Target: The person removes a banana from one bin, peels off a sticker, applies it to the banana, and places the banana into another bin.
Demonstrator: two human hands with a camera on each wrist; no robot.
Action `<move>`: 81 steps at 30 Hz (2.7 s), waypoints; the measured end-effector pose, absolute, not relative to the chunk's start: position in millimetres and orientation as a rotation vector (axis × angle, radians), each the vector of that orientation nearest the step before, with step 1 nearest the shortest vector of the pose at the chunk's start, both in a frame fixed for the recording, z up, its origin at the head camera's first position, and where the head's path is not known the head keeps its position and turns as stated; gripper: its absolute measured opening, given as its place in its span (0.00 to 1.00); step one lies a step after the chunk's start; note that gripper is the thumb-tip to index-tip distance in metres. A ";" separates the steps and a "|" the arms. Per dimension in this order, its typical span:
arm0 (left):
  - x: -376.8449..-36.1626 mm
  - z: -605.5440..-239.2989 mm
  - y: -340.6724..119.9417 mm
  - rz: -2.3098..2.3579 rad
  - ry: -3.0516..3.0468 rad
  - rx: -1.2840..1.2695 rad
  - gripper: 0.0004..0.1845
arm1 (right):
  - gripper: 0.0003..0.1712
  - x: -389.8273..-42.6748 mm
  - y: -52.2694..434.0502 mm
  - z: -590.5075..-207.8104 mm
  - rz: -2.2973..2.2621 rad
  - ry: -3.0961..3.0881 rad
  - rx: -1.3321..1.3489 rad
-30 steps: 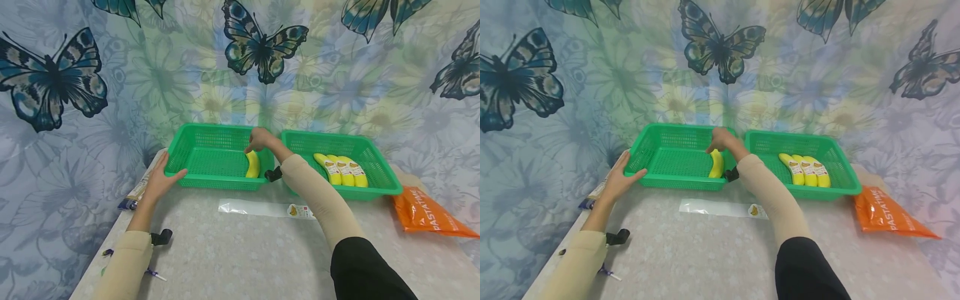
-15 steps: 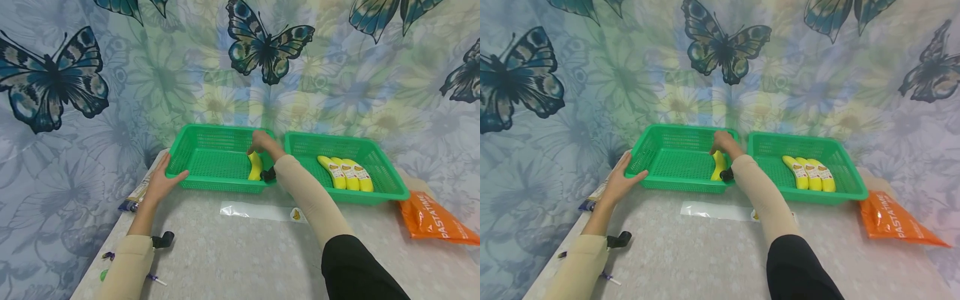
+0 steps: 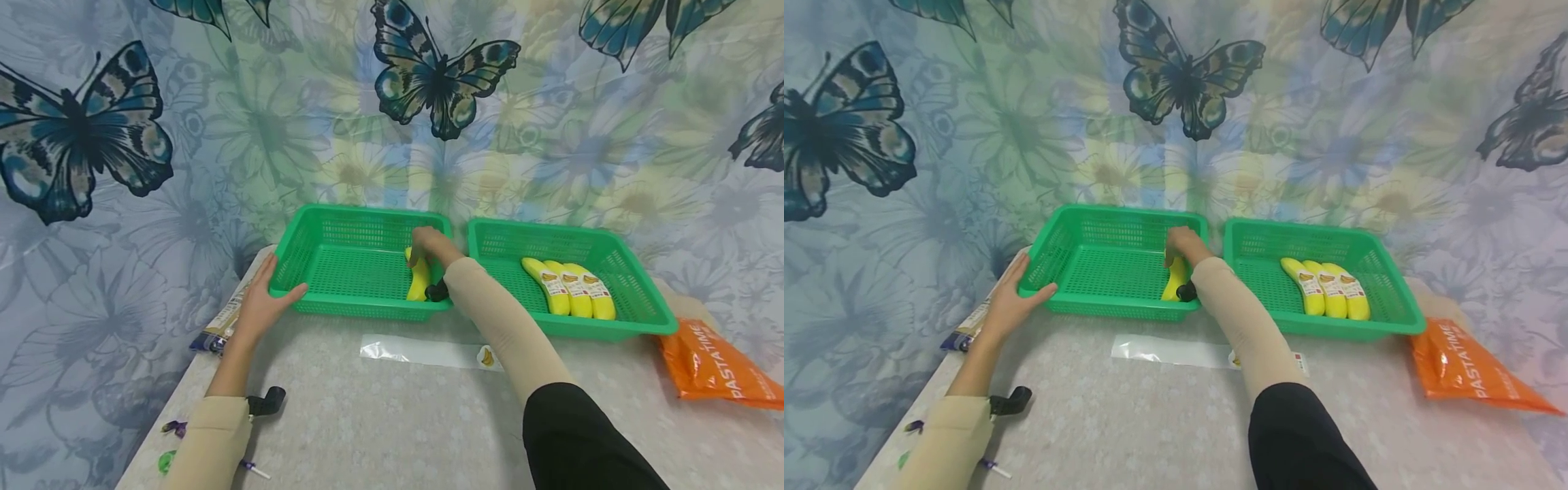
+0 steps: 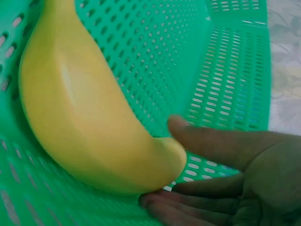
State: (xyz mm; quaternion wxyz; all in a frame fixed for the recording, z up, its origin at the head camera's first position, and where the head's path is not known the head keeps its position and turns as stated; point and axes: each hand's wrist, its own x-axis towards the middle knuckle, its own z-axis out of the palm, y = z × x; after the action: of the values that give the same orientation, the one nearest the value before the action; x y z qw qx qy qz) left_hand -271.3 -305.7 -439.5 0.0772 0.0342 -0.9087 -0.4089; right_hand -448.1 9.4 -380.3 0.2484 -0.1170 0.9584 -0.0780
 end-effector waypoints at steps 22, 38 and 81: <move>-269.3 -439.2 -303.0 -1.209 -2.702 0.139 0.54 | 0.32 -446.2 6.1 -393.3 -0.348 2.565 -0.214; -270.4 -438.4 -299.9 -1.239 -2.679 0.126 0.53 | 0.22 -438.0 16.7 -360.3 -0.454 2.722 -0.304; -272.3 -435.4 -297.5 -1.282 -2.698 0.138 0.54 | 0.30 -286.6 127.1 -281.6 -0.549 2.921 -0.384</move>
State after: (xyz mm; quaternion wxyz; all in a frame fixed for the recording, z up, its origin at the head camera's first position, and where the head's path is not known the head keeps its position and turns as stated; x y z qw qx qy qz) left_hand -272.3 -297.5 -435.4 0.0757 0.0462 -0.8996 -0.4276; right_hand -286.6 127.1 -281.6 0.0724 -0.1277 0.9722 -0.1827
